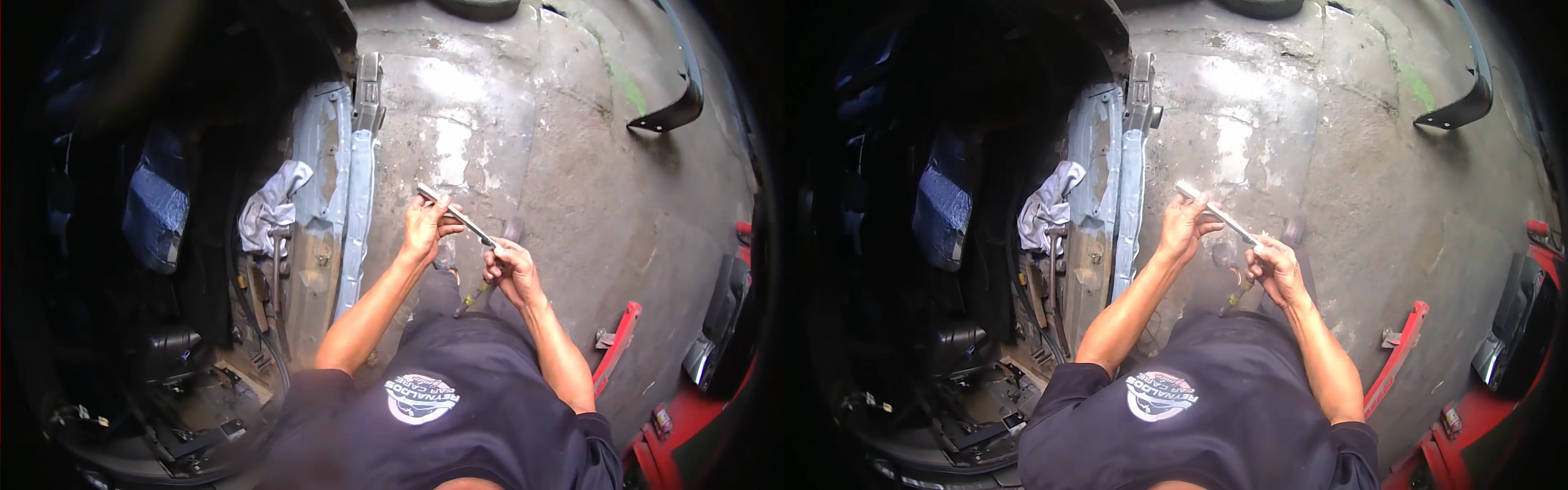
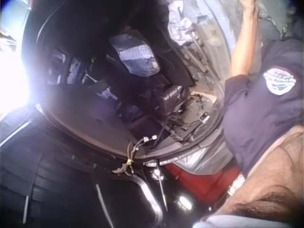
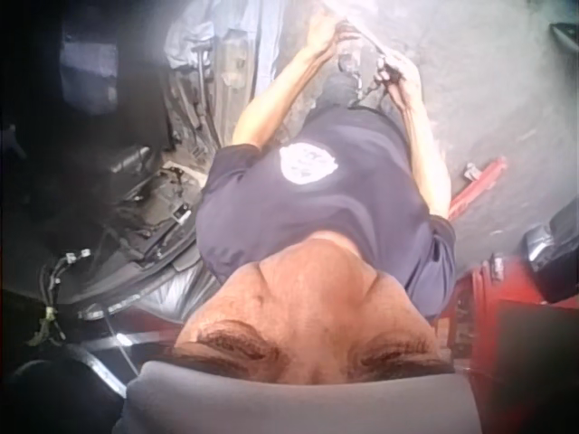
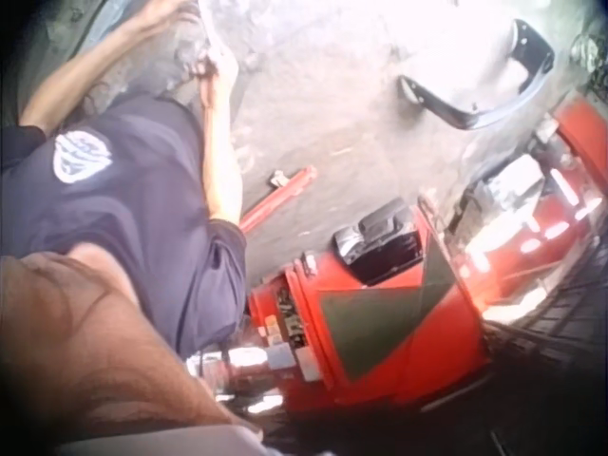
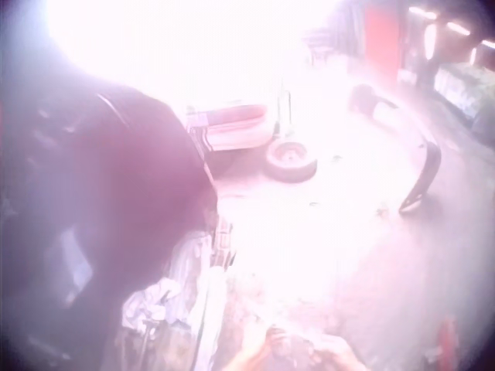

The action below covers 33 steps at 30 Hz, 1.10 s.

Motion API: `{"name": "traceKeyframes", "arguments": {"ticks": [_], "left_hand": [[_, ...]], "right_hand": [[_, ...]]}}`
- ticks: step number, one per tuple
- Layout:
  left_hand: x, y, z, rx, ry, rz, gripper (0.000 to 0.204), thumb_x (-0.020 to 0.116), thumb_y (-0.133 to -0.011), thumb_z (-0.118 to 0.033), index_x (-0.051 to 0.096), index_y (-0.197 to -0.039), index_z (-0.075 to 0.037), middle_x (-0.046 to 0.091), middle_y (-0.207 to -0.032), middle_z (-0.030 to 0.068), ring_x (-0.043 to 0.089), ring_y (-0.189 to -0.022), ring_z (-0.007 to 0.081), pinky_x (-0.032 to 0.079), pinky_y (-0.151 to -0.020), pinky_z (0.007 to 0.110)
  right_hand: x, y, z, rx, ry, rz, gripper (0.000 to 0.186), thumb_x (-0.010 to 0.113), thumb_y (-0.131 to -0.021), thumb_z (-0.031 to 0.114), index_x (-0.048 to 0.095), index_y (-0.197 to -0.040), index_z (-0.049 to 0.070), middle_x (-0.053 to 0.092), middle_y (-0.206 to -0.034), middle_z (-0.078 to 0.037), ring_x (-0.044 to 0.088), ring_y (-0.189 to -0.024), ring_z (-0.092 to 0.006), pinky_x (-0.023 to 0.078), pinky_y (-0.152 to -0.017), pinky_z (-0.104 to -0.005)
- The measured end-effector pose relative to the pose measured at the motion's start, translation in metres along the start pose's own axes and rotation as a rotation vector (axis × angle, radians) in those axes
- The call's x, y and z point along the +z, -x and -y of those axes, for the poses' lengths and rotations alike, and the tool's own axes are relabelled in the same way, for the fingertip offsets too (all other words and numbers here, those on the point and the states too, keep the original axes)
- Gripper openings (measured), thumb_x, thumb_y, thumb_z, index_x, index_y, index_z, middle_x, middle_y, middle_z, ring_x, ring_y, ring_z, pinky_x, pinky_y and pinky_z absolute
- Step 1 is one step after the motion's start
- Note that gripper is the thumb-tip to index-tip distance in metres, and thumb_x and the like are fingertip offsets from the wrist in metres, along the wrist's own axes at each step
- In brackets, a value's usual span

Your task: The person uses a ratchet with an extension to loosen and remove bolts from the metal frame of a car chassis, then pulls on a metal component by hand.

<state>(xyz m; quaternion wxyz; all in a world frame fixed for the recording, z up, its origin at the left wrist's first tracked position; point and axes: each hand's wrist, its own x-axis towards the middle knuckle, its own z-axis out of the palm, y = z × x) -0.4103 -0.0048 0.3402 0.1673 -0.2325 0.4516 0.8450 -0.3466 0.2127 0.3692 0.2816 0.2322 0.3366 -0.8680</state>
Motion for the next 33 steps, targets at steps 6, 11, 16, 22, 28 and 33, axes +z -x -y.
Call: {"name": "traceKeyframes", "arguments": {"ticks": [6,11,16,22,28,33], "left_hand": [[0.022,-0.069,-0.006,0.013,0.046,-0.034,0.030,0.061,-0.101,-0.027,0.048,-0.116,-0.004,0.066,-0.109,0.0222,0.072,-0.090,0.0301,0.064,-0.074,0.040],[-0.004,-0.094,0.033,0.039,-0.039,-0.332,0.029,0.057,-0.103,-0.030,0.049,-0.119,-0.006,0.066,-0.111,0.0214,0.072,-0.089,0.0312,0.064,-0.074,0.039],[-0.033,-0.086,0.148,-0.426,-1.115,-0.284,0.037,0.067,-0.095,-0.027,0.058,-0.122,-0.003,0.070,-0.102,0.0171,0.068,-0.095,0.0352,0.054,-0.085,0.042],[-0.088,-0.144,0.252,-0.640,-1.408,-0.074,0.045,0.067,-0.091,-0.027,0.057,-0.128,-0.004,0.054,-0.134,0.0250,0.049,-0.130,0.0397,0.040,-0.108,0.046],[-0.124,-0.201,0.255,-0.622,-1.574,0.057,0.047,0.067,-0.088,-0.026,0.056,-0.128,-0.004,0.054,-0.133,0.0190,0.051,-0.123,0.0383,0.044,-0.103,0.045],[-0.121,-0.247,0.232,-0.603,-1.742,0.019,0.042,0.069,-0.082,-0.022,0.063,-0.118,-0.002,0.061,-0.123,0.0159,0.062,-0.105,0.0353,0.051,-0.094,0.044]], "right_hand": [[-0.030,-0.088,0.070,0.106,0.062,0.051,0.025,0.065,-0.087,0.013,0.063,-0.104,-0.004,0.052,-0.071,-0.004,0.047,-0.057,-0.0111,0.044,-0.059,-0.0318],[-0.051,-0.193,0.106,0.198,0.185,0.155,0.025,0.068,-0.087,0.014,0.066,-0.104,-0.004,0.051,-0.068,0.001,0.047,-0.058,-0.0085,0.043,-0.056,-0.0276],[-0.080,-0.283,0.113,0.255,0.276,0.149,0.029,0.069,-0.087,0.016,0.069,-0.107,-0.005,0.060,-0.069,-0.001,0.054,-0.057,-0.0075,0.045,-0.054,-0.0247],[-0.104,-0.380,0.051,0.305,0.121,0.202,0.035,0.068,-0.087,0.012,0.065,-0.115,-0.010,0.064,-0.071,-0.008,0.060,-0.057,-0.0113,0.050,-0.055,-0.0254],[-0.117,-0.430,-0.012,0.476,-0.051,0.263,0.034,0.075,-0.081,0.013,0.070,-0.110,-0.003,0.068,-0.076,-0.004,0.063,-0.062,-0.0084,0.050,-0.058,-0.0242],[-0.115,-0.446,-0.055,0.156,0.129,0.352,0.035,0.079,-0.077,0.014,0.070,-0.107,-0.002,0.071,-0.086,-0.009,0.069,-0.070,-0.0171,0.054,-0.067,-0.0289]]}}
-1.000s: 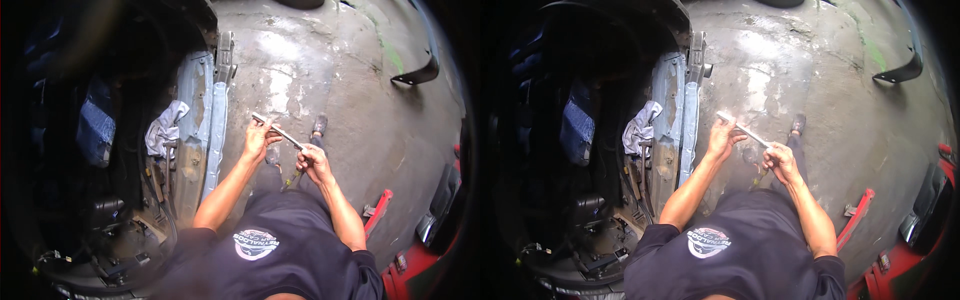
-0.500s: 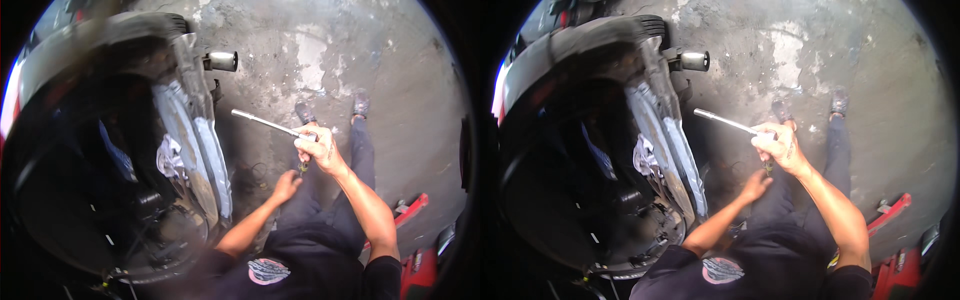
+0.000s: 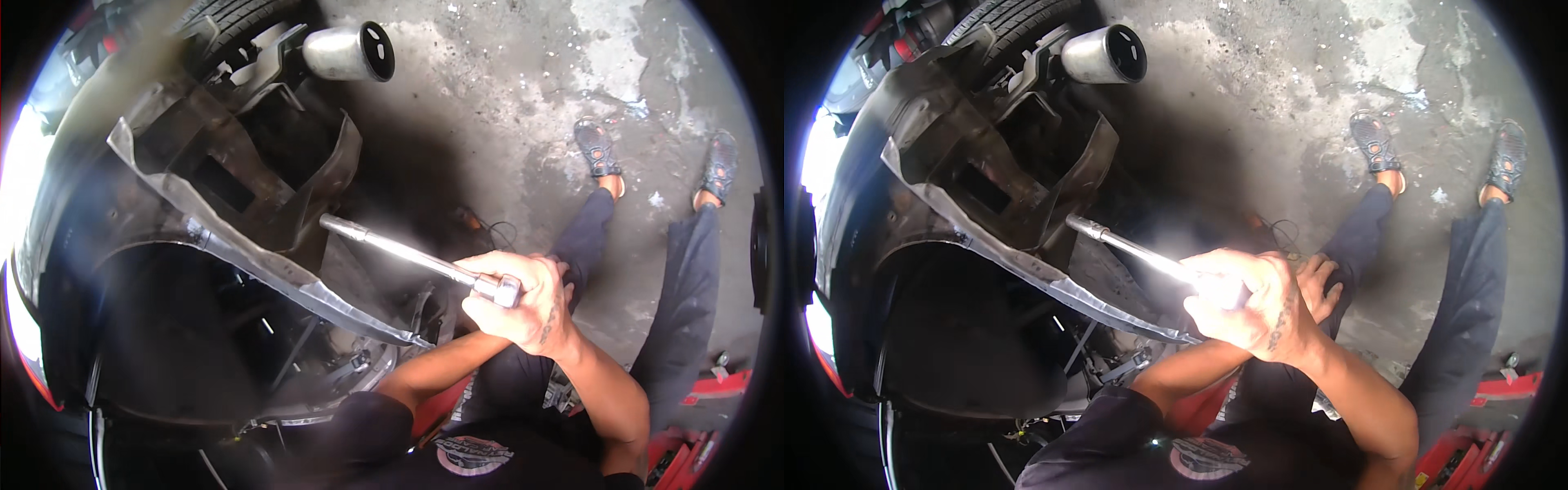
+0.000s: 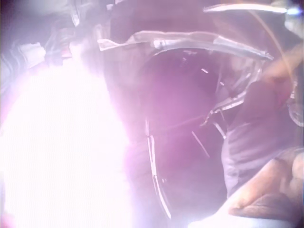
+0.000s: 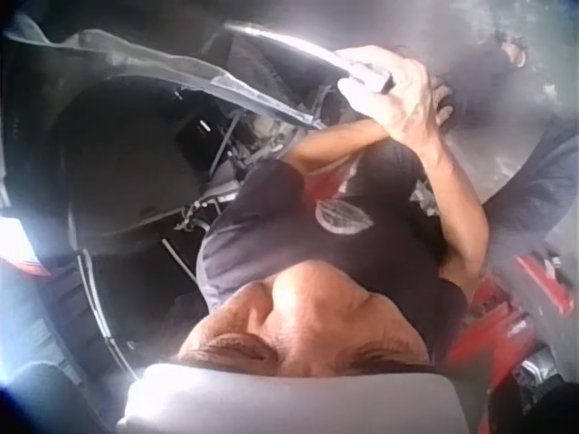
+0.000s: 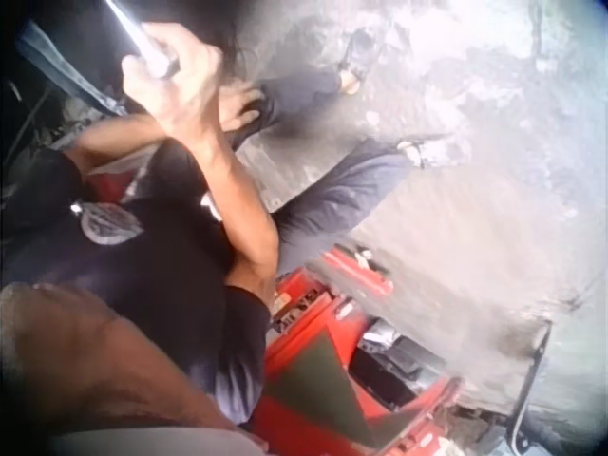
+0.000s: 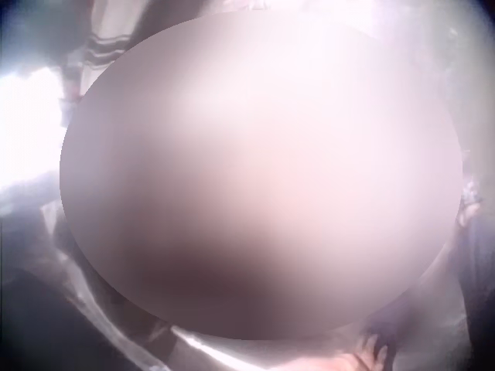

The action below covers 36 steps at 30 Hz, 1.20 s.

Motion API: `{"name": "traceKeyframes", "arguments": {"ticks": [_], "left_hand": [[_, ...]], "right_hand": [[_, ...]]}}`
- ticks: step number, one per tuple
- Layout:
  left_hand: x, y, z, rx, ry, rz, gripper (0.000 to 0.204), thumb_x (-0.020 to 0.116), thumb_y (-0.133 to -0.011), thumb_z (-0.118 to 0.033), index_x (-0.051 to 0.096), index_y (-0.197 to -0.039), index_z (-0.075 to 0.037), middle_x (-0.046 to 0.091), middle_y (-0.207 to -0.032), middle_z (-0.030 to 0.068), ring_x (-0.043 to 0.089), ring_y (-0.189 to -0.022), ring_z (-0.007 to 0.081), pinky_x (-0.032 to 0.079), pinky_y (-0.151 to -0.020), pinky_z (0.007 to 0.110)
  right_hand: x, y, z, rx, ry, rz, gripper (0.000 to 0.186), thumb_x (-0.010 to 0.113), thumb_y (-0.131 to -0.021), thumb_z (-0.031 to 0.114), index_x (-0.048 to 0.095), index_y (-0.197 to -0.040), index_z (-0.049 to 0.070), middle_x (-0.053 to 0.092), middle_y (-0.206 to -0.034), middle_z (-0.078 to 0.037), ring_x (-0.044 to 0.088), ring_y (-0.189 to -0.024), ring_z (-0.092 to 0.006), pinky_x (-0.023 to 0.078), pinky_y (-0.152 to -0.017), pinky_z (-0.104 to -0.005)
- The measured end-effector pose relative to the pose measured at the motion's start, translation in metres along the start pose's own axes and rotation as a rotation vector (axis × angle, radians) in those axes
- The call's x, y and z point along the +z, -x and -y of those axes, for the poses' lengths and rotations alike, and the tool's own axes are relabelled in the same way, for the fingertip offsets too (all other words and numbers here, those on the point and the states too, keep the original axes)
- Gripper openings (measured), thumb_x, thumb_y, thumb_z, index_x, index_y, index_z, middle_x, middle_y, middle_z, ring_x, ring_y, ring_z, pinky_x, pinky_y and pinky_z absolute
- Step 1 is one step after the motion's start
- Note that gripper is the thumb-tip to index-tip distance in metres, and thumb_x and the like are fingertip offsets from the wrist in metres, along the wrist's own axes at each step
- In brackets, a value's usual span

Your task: The person uses a ratchet with an extension to loosen and remove bolts from the metal frame of a car chassis, then pulls on a metal component by hand.

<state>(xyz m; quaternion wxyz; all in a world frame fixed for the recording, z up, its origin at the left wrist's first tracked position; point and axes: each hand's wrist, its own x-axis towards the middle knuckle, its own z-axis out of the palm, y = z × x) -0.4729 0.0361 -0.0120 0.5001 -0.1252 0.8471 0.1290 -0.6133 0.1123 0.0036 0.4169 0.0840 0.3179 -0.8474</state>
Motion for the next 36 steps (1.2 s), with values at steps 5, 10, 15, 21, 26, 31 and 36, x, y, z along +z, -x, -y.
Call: {"name": "traceKeyframes", "arguments": {"ticks": [5,10,15,21,26,31,36], "left_hand": [[0.012,-0.002,0.002,-0.120,0.115,0.092,0.037,0.068,-0.085,-0.020,0.063,-0.117,-0.002,0.057,-0.126,0.0150,0.061,-0.108,0.0367,0.054,-0.092,0.046],[0.031,0.005,0.023,-0.120,0.158,0.143,0.035,0.066,-0.087,-0.019,0.062,-0.117,-0.001,0.053,-0.128,0.0165,0.058,-0.111,0.0386,0.053,-0.090,0.048],[0.040,0.008,0.028,-0.098,0.175,0.106,0.035,0.065,-0.089,-0.019,0.061,-0.118,0.000,0.051,-0.129,0.0171,0.057,-0.113,0.0387,0.053,-0.091,0.049],[0.040,0.008,0.037,-0.113,0.185,0.099,0.035,0.065,-0.089,-0.019,0.061,-0.118,0.000,0.051,-0.130,0.0172,0.057,-0.114,0.0386,0.052,-0.091,0.049],[0.047,0.014,0.042,-0.082,0.201,0.110,0.034,0.064,-0.090,-0.020,0.061,-0.118,-0.001,0.052,-0.130,0.0173,0.057,-0.116,0.0382,0.051,-0.092,0.049],[0.050,0.019,0.036,-0.092,0.231,0.071,0.032,0.063,-0.090,-0.024,0.062,-0.114,-0.003,0.054,-0.126,0.0181,0.057,-0.113,0.0399,0.050,-0.093,0.050],[0.046,0.020,0.032,-0.087,0.228,0.116,0.034,0.063,-0.091,-0.022,0.062,-0.118,-0.001,0.054,-0.127,0.0161,0.057,-0.114,0.0381,0.050,-0.095,0.048]], "right_hand": [[0.015,-0.011,-0.017,-0.035,-0.110,-0.006,0.035,0.077,-0.075,0.014,0.070,-0.106,-0.001,0.069,-0.076,-0.007,0.066,-0.064,-0.0146,0.053,-0.062,-0.0277],[0.037,-0.012,-0.029,-0.162,-0.110,0.006,0.038,0.077,-0.073,0.005,0.069,-0.109,-0.003,0.068,-0.079,-0.007,0.063,-0.062,-0.0104,0.052,-0.057,-0.0263],[0.058,-0.011,-0.039,-0.218,-0.149,-0.085,0.037,0.077,-0.072,0.004,0.069,-0.108,-0.004,0.067,-0.076,-0.007,0.062,-0.060,-0.0097,0.051,-0.056,-0.0252],[0.071,-0.010,-0.042,-0.236,-0.172,-0.121,0.036,0.075,-0.075,0.003,0.068,-0.108,-0.006,0.067,-0.076,-0.007,0.062,-0.060,-0.0096,0.050,-0.056,-0.0247],[0.086,0.009,0.001,0.254,-0.639,-0.036,0.044,0.075,-0.086,0.008,0.059,-0.123,-0.008,0.069,-0.078,-0.007,0.064,-0.062,-0.0122,0.051,-0.058,-0.0253],[0.098,0.011,0.041,0.416,-0.965,0.103,0.061,0.070,-0.090,0.008,0.045,-0.142,-0.008,0.069,-0.079,-0.010,0.065,-0.064,-0.0131,0.052,-0.059,-0.0262],[0.102,0.008,0.042,-0.025,-0.121,-0.013,0.052,0.071,-0.088,0.009,0.055,-0.134,-0.007,0.065,-0.078,-0.004,0.060,-0.066,-0.0075,0.049,-0.060,-0.0238]]}}
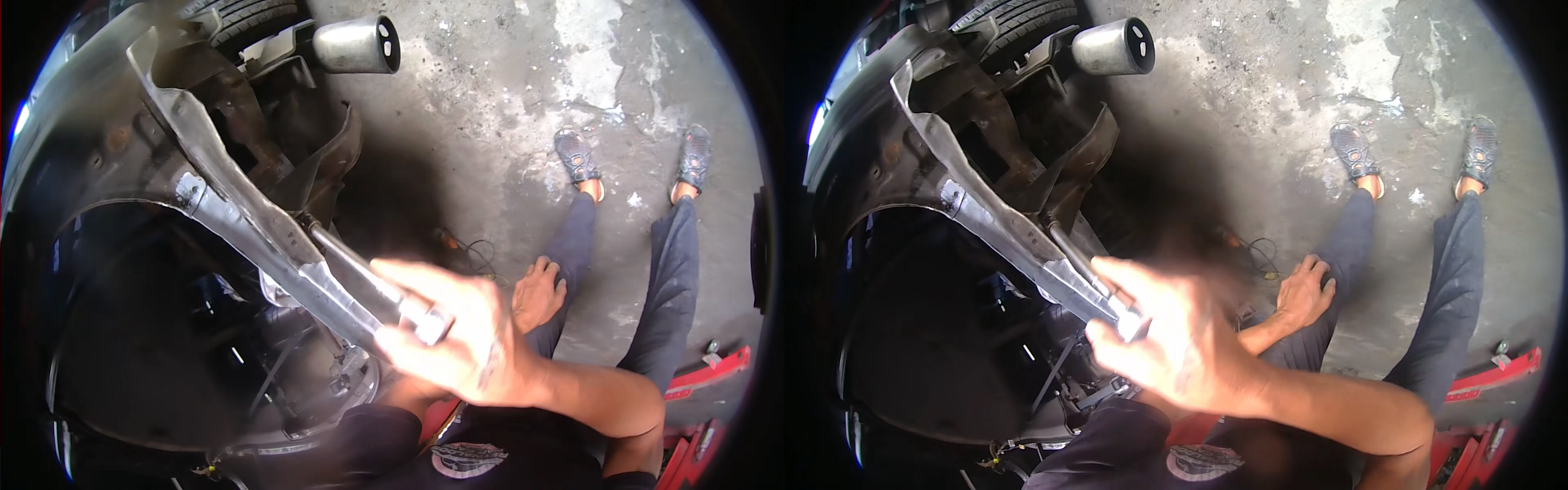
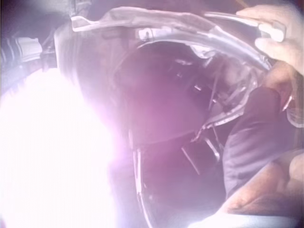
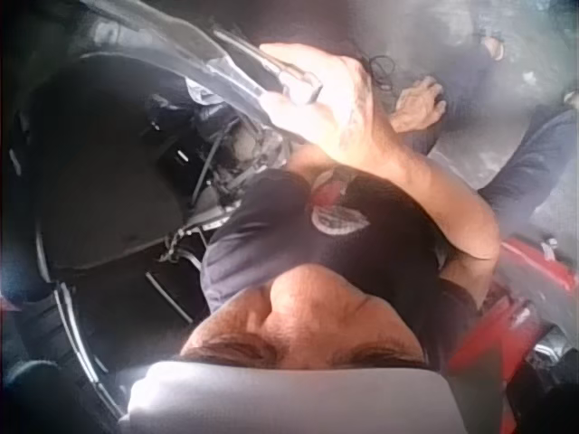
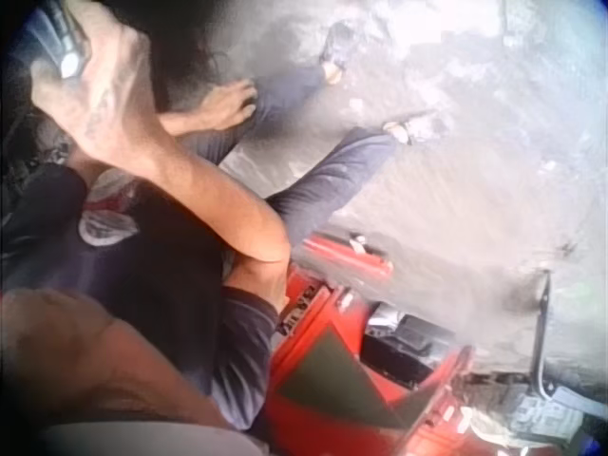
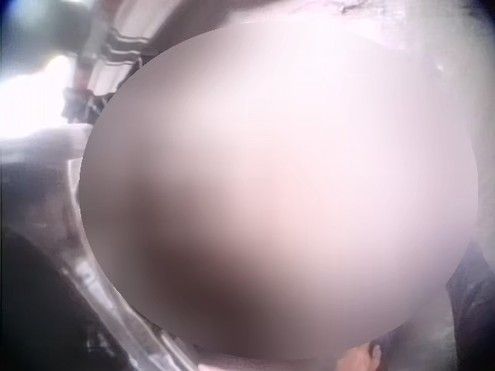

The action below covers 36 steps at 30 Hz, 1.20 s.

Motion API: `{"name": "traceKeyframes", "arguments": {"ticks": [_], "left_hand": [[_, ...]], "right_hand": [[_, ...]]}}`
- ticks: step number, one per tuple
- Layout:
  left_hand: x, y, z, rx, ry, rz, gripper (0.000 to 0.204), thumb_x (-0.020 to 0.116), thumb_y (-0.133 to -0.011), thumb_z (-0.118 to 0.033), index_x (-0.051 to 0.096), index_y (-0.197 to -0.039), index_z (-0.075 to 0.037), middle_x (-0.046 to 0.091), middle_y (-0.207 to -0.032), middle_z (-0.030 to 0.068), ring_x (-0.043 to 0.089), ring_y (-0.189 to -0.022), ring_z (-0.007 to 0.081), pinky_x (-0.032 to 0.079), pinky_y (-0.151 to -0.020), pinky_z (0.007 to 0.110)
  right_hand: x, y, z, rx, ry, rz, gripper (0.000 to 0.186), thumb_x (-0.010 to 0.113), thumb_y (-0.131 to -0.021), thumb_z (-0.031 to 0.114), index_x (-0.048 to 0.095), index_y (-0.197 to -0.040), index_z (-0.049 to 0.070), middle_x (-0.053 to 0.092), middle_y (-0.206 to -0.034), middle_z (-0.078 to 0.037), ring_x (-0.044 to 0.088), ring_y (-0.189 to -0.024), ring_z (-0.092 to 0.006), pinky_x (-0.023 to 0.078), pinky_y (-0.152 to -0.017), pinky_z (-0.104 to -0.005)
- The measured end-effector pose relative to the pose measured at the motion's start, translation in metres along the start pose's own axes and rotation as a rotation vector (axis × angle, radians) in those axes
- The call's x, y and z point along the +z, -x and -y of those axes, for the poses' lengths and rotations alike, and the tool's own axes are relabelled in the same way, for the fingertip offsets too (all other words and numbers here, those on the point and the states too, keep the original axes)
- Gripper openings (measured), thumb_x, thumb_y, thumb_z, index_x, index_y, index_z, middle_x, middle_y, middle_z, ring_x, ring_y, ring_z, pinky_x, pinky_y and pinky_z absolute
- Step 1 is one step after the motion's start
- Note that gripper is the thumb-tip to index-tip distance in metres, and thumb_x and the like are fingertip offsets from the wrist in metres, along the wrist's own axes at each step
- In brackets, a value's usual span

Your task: The person uses a ratchet with an extension to loosen and remove bolts from the metal frame of a car chassis, then pulls on a metal component by hand.

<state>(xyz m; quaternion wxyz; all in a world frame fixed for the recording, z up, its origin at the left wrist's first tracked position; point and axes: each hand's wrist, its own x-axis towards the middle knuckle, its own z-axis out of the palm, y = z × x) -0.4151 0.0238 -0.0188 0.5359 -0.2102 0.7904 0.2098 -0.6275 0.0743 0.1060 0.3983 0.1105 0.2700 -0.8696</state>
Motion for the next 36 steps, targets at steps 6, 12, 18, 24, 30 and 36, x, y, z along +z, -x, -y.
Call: {"name": "traceKeyframes", "arguments": {"ticks": [6,12,18,24,30,36], "left_hand": [[0.013,-0.002,0.008,-0.027,-0.092,-0.024,0.036,0.065,-0.089,-0.025,0.063,-0.116,-0.001,0.056,-0.123,0.0152,0.058,-0.112,0.0365,0.048,-0.097,0.048],[0.009,0.013,0.012,0.056,0.022,-0.226,0.037,0.052,-0.101,-0.030,0.057,-0.123,0.000,0.058,-0.119,0.0118,0.060,-0.109,0.0275,0.049,-0.095,0.040],[-0.099,0.016,-0.019,-0.100,1.091,-0.690,0.042,0.044,-0.106,-0.035,0.053,-0.125,0.002,0.060,-0.117,0.0115,0.060,-0.106,0.0235,0.049,-0.095,0.036],[-0.219,0.064,-0.065,0.548,1.482,-0.742,0.030,0.051,-0.107,-0.027,0.055,-0.117,0.001,0.064,-0.099,0.0109,0.062,-0.089,0.0175,0.049,-0.085,0.030],[-0.225,0.069,-0.069,0.557,1.709,-0.742,0.025,0.058,-0.103,-0.025,0.056,-0.105,0.000,0.062,-0.082,0.0104,0.061,-0.073,0.0175,0.056,-0.074,0.037],[-0.210,0.050,-0.070,0.655,1.762,-0.752,0.027,0.059,-0.103,-0.026,0.056,-0.106,0.000,0.065,-0.079,0.0148,0.067,-0.072,0.0240,0.057,-0.072,0.038]], "right_hand": [[-0.016,-0.018,0.008,-0.047,0.440,0.104,0.045,0.069,-0.082,0.013,0.062,-0.124,0.000,0.070,-0.076,-0.014,0.071,-0.069,-0.0275,0.055,-0.062,-0.0357],[-0.019,-0.029,0.045,-0.776,1.635,0.378,0.046,0.061,-0.078,0.016,0.067,-0.119,-0.004,0.058,-0.075,-0.003,0.058,-0.073,-0.0180,0.050,-0.076,-0.0372],[-0.029,-0.039,0.043,-0.807,1.689,0.398,0.043,0.060,-0.082,0.014,0.063,-0.122,-0.001,0.051,-0.072,-0.003,0.056,-0.072,-0.0193,0.046,-0.074,-0.0365],[-0.025,-0.030,0.045,-0.674,1.674,0.363,0.041,0.060,-0.086,0.014,0.060,-0.127,0.006,0.058,-0.092,-0.006,0.057,-0.080,-0.0209,0.045,-0.075,-0.0361],[-0.013,0.006,0.047,-0.657,1.367,-0.027,0.052,0.076,-0.077,0.016,0.060,-0.124,0.003,0.058,-0.111,-0.016,0.058,-0.106,-0.0340,0.048,-0.095,-0.0449],[-0.056,0.022,0.015,0.125,-0.079,-0.052,0.077,0.066,-0.095,0.022,0.019,-0.152,-0.001,0.063,-0.106,-0.025,0.070,-0.082,-0.0342,0.061,-0.069,-0.0413]]}}
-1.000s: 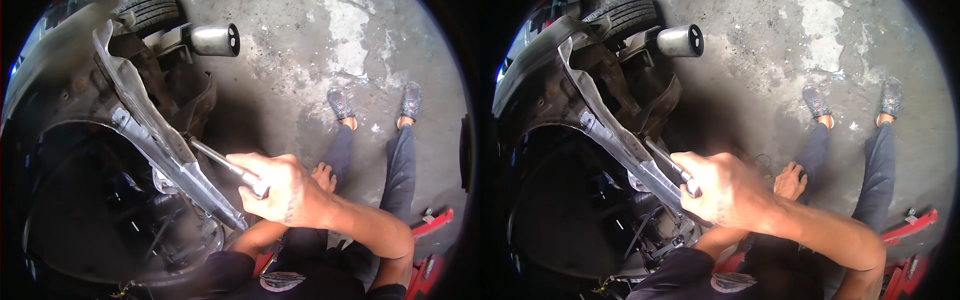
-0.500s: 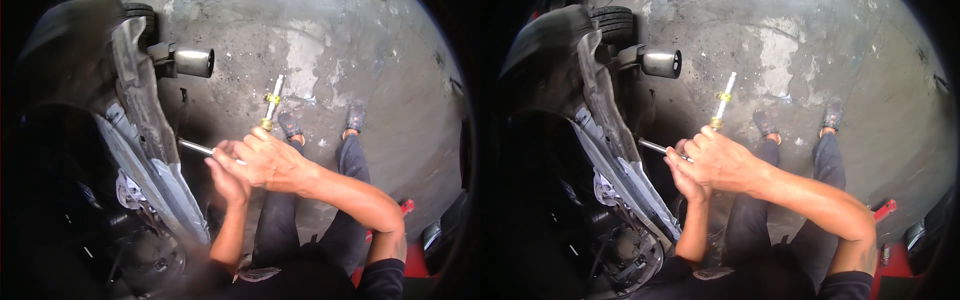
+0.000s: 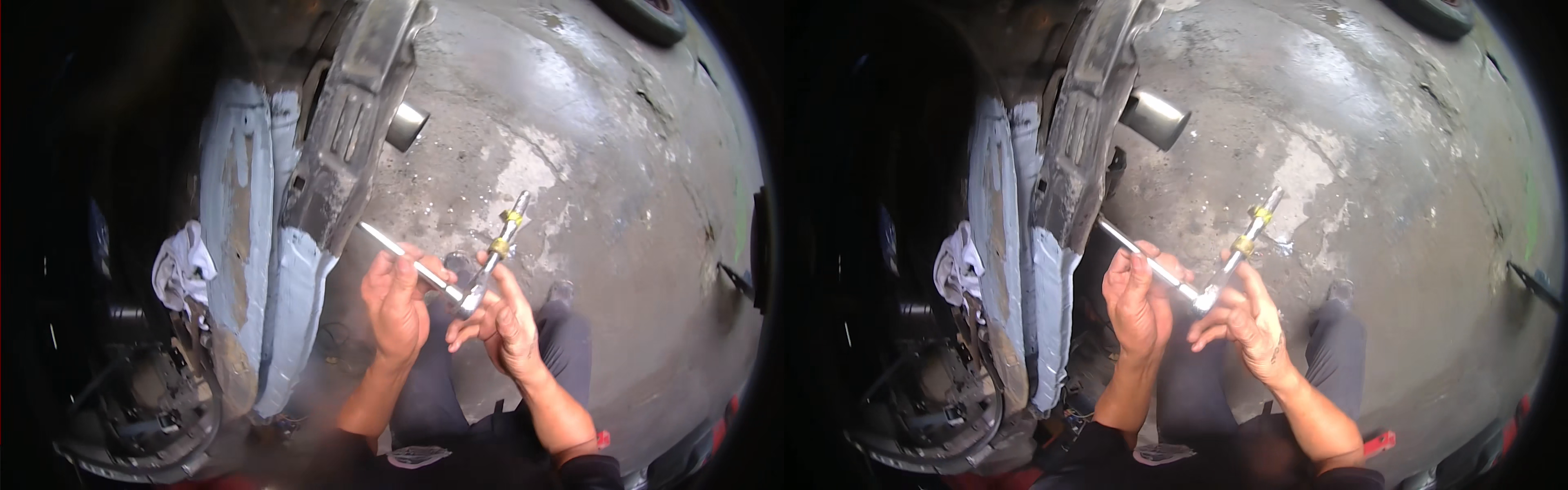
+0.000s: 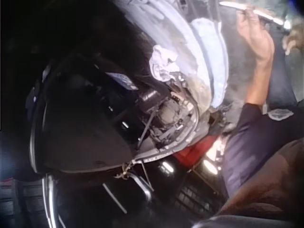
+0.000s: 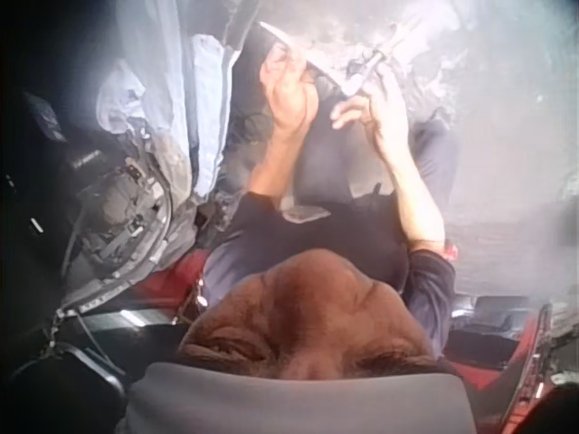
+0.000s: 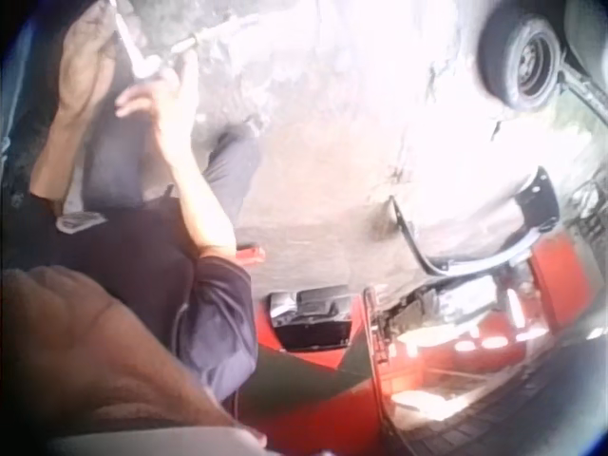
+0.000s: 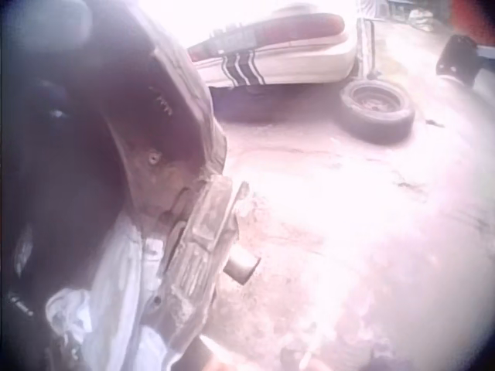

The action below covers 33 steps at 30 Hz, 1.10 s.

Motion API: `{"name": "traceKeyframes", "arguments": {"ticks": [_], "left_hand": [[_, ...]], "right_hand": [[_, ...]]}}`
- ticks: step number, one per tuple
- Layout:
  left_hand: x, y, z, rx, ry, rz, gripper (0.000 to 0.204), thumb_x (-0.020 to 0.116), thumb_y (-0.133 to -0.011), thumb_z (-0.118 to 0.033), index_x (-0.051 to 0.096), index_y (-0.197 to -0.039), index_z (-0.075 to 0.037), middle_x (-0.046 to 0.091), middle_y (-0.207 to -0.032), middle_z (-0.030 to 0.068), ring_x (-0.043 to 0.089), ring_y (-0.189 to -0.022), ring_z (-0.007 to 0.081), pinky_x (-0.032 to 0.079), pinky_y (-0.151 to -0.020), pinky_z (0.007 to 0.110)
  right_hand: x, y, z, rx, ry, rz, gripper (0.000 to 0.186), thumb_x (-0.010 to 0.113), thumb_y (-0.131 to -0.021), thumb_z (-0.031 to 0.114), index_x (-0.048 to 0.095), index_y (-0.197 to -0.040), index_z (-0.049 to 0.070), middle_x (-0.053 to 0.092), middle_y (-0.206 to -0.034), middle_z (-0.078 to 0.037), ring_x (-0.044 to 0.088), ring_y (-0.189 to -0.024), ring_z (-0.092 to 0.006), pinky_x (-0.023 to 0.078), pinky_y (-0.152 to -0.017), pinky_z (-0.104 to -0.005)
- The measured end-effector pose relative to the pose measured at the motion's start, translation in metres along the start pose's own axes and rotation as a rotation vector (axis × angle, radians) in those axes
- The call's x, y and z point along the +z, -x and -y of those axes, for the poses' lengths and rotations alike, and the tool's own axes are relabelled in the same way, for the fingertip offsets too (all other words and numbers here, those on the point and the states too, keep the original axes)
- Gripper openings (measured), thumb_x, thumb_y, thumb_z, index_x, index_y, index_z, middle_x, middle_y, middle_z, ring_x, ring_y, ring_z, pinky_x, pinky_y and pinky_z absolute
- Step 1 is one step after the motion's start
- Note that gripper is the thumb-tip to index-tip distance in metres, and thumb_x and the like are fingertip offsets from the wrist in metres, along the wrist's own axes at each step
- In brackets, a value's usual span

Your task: The person uses a ratchet with an extension to loosen and remove bolts from the metal frame of a car chassis, then pulls on a metal component by hand.

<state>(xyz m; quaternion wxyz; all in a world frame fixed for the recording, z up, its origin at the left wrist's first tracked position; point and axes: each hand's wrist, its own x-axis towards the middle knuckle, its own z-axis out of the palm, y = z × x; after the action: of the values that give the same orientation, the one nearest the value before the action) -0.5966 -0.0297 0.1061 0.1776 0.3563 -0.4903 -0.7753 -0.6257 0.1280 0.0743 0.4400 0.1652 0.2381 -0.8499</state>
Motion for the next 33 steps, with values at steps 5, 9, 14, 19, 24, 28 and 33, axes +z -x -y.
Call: {"name": "traceKeyframes", "arguments": {"ticks": [5,9,14,19,24,28,33], "left_hand": [[0.004,-0.010,0.012,0.100,0.125,0.092,0.030,0.059,-0.102,-0.029,0.055,-0.109,0.000,0.067,-0.086,0.0160,0.068,-0.081,0.0251,0.056,-0.074,0.037],[-0.002,-0.028,0.010,0.157,0.174,0.241,0.033,0.056,-0.104,-0.027,0.056,-0.119,0.003,0.069,-0.097,0.0167,0.069,-0.094,0.0245,0.055,-0.084,0.037],[-0.046,-0.039,-0.016,0.141,-0.017,0.551,0.053,0.050,-0.105,-0.035,0.047,-0.139,0.006,0.069,-0.114,0.0183,0.069,-0.105,0.0262,0.059,-0.089,0.038],[-0.048,-0.016,-0.028,0.073,-0.147,0.526,0.050,0.052,-0.105,-0.033,0.048,-0.136,0.006,0.069,-0.111,0.0170,0.070,-0.100,0.0230,0.061,-0.085,0.036],[-0.024,-0.010,-0.009,0.152,-0.102,0.262,0.021,0.059,-0.103,-0.024,0.059,-0.101,-0.003,0.068,-0.087,0.0093,0.067,-0.074,0.0135,0.056,-0.062,0.027],[-0.023,-0.014,0.007,0.194,-0.051,0.188,0.023,0.058,-0.102,-0.022,0.057,-0.109,0.000,0.069,-0.089,0.0164,0.071,-0.078,0.0251,0.060,-0.069,0.035],[-0.030,-0.025,0.024,0.246,0.123,0.292,0.027,0.057,-0.103,-0.022,0.057,-0.116,0.001,0.066,-0.092,0.0156,0.067,-0.081,0.0277,0.058,-0.076,0.038]], "right_hand": [[0.036,-0.022,0.032,-0.060,0.415,0.122,0.083,0.062,-0.093,0.006,0.008,-0.156,0.002,0.063,-0.108,-0.022,0.069,-0.079,-0.0251,0.059,-0.065,-0.0321],[0.021,-0.042,0.045,-0.731,1.051,0.427,0.069,0.062,-0.084,-0.009,0.038,-0.148,-0.002,0.062,-0.106,-0.016,0.063,-0.076,-0.0168,0.052,-0.064,-0.0277],[0.034,-0.055,0.056,-1.382,1.618,0.804,0.041,0.067,-0.070,0.000,0.071,-0.110,0.007,0.059,-0.116,-0.019,0.061,-0.086,-0.0285,0.052,-0.065,-0.0334],[0.009,-0.078,0.031,-1.887,1.697,1.003,0.017,0.068,-0.063,0.021,0.072,-0.068,0.005,0.056,-0.123,-0.014,0.056,-0.100,-0.0271,0.045,-0.069,-0.0334],[-0.014,-0.081,0.019,-1.904,1.348,0.825,0.028,0.068,-0.070,0.015,0.073,-0.097,0.007,0.056,-0.129,-0.018,0.056,-0.113,-0.0331,0.050,-0.084,-0.0424],[-0.070,-0.048,-0.004,-1.815,1.073,0.653,0.038,0.068,-0.082,0.008,0.069,-0.119,0.005,0.061,-0.116,-0.019,0.062,-0.105,-0.0300,0.056,-0.081,-0.0420],[-0.067,-0.060,-0.009,0.261,0.053,0.644,0.079,0.061,-0.100,0.038,0.017,-0.154,0.001,0.063,-0.114,-0.023,0.071,-0.087,-0.0283,0.060,-0.072,-0.0381]]}}
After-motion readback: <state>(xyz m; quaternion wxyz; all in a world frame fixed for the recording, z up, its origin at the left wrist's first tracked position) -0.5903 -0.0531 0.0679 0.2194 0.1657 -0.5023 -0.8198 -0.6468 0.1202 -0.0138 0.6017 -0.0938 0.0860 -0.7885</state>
